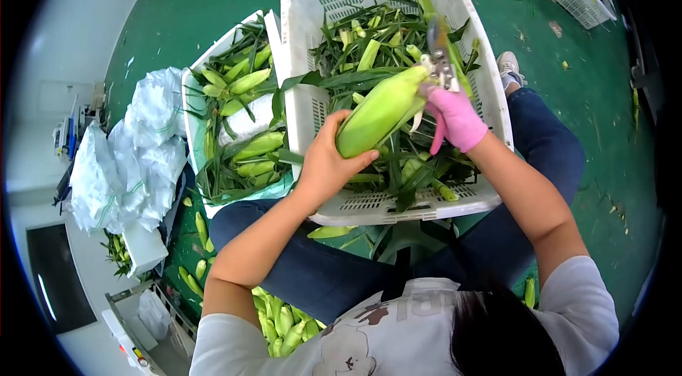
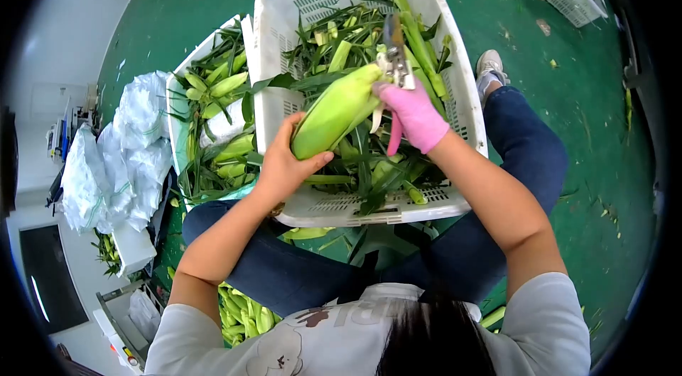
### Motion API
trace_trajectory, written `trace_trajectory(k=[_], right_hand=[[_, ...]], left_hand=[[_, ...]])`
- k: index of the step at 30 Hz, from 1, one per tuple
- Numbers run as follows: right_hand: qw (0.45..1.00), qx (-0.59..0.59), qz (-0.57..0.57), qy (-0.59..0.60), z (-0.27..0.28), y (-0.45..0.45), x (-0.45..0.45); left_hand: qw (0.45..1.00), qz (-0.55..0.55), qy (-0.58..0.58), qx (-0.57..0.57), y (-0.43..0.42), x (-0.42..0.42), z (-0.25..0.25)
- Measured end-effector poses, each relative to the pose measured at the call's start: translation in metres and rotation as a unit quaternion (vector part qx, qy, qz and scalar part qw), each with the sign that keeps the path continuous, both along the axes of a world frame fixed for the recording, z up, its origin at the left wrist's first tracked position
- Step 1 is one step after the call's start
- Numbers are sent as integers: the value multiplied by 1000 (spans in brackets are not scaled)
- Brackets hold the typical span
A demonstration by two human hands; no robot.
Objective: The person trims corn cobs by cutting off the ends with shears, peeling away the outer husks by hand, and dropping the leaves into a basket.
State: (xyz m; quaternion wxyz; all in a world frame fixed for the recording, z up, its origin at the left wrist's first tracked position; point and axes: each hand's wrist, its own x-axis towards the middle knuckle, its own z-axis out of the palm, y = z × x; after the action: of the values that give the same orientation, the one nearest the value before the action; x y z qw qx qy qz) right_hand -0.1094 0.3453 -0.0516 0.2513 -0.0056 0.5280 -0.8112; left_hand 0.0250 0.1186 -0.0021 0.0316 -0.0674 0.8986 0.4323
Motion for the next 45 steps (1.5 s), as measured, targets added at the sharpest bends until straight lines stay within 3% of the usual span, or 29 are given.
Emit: trace_trajectory(k=[1,2,4,6,7,9,10,12,13,16,18,20,22,24,25,26,27,28,30,32,37,40,42,45], right_hand=[[998,35,46,-7,47,10,5],[998,53,33,-18,44,13,2],[996,71,48,-21,62,21,0],[982,166,59,62,56,27,-14],[966,206,-7,158,44,25,-24],[916,348,-45,191,46,44,-46],[864,430,-79,250,49,49,-55],[851,437,-33,289,59,58,-59],[878,396,5,270,62,59,-56],[951,227,145,153,83,45,-23],[947,135,277,89,77,34,3],[895,205,381,112,81,19,25],[915,171,353,100,79,8,44],[950,85,300,13,76,3,53],[961,43,272,-15,75,3,56],[971,-29,236,-13,63,1,55],[974,-55,219,-27,72,-1,55],[969,-77,230,-50,72,-1,54],[966,-33,257,-18,74,-4,58],[956,80,264,99,65,-10,66],[907,265,208,252,73,-1,58],[868,292,240,323,72,10,42],[848,285,227,384,65,14,39],[873,240,225,361,42,18,47]], left_hand=[[985,12,-64,161,-5,-5,0],[940,25,-124,317,-12,-10,2],[814,-39,-305,493,-24,-17,17],[675,-98,-373,629,-32,-19,12],[690,-117,-365,614,-37,-19,13],[717,-157,-350,583,-43,-17,19],[798,-154,-326,483,-38,-16,29],[920,-140,-261,258,-28,-18,50],[975,-213,-22,62,-27,-18,44],[914,-312,0,-259,-26,-22,73],[903,-317,109,-269,-30,-20,63],[890,-315,158,-291,-33,-22,66],[878,-262,194,-350,-38,-25,77],[889,-130,269,-348,-35,-19,78],[896,-56,328,-293,-33,-17,65],[920,13,346,-182,-30,-14,52],[964,13,261,54,-23,-10,42],[946,8,154,286,-15,-8,32],[856,-22,16,517,-5,-13,7],[804,47,-31,592,5,-18,38],[904,87,-39,416,3,-20,27],[982,11,22,185,9,-19,33],[983,-41,-28,179,11,-19,36],[951,-102,-157,247,-2,-27,37]])
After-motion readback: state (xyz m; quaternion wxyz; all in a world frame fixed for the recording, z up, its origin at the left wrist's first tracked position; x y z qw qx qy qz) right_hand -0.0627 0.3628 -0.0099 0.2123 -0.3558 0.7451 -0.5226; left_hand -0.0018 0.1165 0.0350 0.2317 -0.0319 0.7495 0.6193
